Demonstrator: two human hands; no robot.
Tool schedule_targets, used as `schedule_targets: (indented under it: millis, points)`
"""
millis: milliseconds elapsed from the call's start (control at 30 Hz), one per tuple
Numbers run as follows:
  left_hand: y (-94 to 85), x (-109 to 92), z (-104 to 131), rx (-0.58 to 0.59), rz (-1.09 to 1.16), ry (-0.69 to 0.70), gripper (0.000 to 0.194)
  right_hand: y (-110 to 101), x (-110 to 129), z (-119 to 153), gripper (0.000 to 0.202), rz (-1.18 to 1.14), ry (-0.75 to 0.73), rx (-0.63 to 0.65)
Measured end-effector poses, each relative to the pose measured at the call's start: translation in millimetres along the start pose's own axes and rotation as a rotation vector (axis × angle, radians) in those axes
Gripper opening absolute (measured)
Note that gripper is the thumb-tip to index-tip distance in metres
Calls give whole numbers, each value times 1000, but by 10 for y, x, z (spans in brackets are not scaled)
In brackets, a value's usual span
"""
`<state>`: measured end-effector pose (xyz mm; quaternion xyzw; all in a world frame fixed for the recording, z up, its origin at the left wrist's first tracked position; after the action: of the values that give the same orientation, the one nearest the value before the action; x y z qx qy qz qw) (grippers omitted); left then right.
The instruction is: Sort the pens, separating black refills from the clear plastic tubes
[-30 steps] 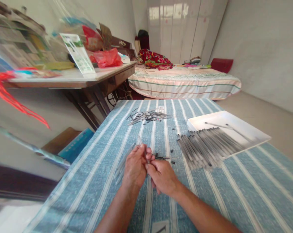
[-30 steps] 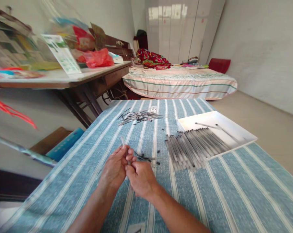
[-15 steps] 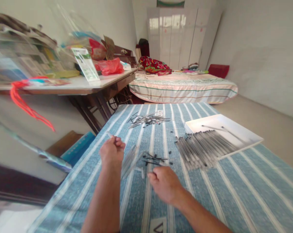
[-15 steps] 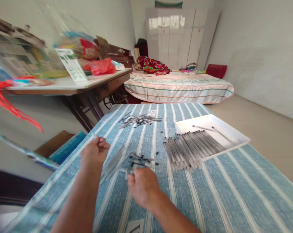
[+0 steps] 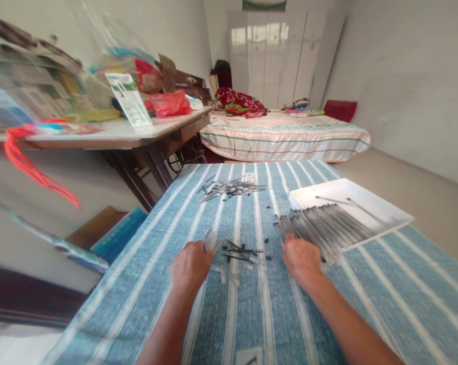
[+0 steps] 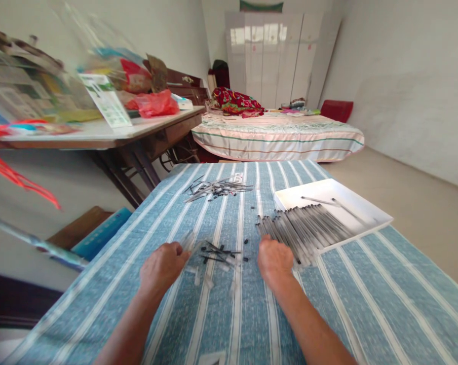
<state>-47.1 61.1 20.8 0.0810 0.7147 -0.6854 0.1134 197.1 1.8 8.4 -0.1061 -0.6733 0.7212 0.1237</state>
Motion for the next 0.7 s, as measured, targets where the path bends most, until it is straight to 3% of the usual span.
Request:
schedule_targets:
  millis: [200,333,433,567,700]
  points:
    - [-23,-31,43,-53,-86,-14,27,-18,-102,-117,31,37,-10,40]
    - [2,-182,115,-134,-15,86,27,-27,-81,-147,29,38,-51,50]
    - [84,-331,181,-127,144,204,25,-18,-89,-142,24,32,-53,61]
    - [204,-505,274,26,556,278,24,-4,11,7,23,-88,-43,27]
    - [333,-560,350,304,1068,40,18,48,357,284,19,-417,-227,23]
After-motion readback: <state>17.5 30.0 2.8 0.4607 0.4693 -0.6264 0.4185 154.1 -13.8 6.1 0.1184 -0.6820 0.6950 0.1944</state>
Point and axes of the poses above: each hand's wrist, its own z-axis away from the middle knuckle, its own y-axis out of the palm, x = y × z, the point moved 4 cm from there along -z, towards the middle knuckle, and after that the axes turned 3 degrees about z, right-handed, at the moved point
